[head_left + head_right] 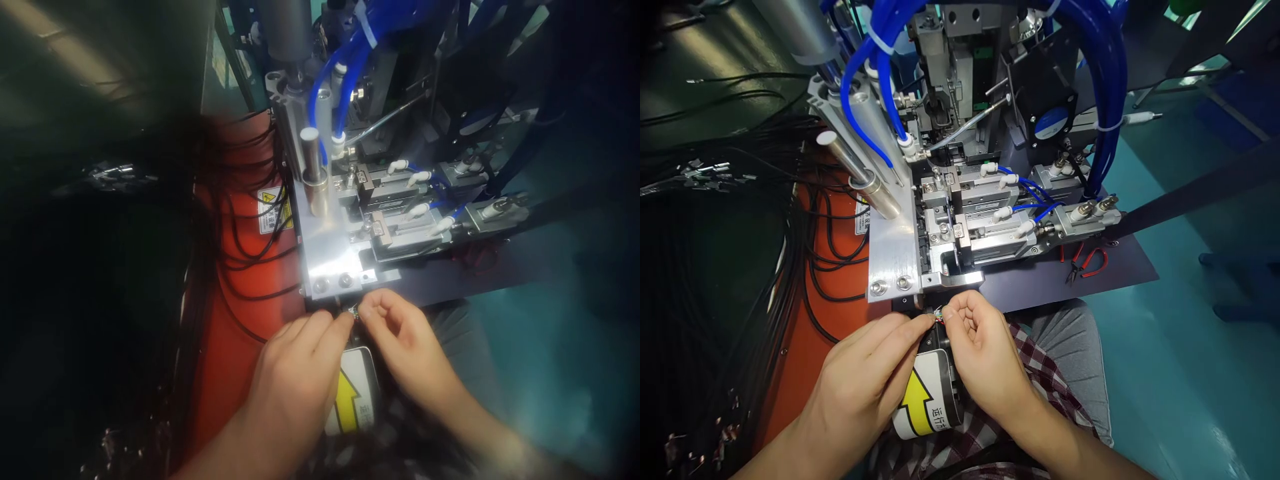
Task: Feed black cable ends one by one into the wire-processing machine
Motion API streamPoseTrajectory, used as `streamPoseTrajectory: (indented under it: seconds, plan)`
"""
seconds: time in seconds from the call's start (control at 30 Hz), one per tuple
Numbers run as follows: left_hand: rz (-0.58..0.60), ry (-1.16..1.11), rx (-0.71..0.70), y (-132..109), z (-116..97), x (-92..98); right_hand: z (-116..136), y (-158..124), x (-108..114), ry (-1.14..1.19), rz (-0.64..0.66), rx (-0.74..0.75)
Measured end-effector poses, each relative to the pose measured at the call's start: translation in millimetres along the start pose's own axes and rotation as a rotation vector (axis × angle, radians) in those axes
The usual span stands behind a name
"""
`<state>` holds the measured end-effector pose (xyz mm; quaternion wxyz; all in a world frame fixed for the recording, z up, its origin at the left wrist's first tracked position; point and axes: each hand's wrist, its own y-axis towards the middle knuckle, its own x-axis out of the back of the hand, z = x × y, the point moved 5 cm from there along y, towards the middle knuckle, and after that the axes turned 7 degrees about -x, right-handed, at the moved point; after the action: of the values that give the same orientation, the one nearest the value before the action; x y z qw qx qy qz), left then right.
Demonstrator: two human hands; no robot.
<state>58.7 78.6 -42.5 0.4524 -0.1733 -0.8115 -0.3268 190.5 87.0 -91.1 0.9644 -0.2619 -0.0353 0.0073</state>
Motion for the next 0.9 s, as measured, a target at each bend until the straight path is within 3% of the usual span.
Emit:
streamPoseTrajectory:
  seconds: [0.37, 0.6, 0.9]
  plan:
    - [0.017, 0.029, -0.002, 1.5, -0.1, 1.7, 0.9, 2.6, 0.4, -0.010, 0.005, -0.058]
    - [0.008, 0.015, 0.003, 1.3, 0.5, 0.4, -4.1, 3.5, 5.6, 0.117, 0.106, -0.121]
    - [0.013, 0.000, 0.016, -0.7, 1.2, 0.0, -5.3, -3.1, 5.1, 0.075, 0.067, -0.047]
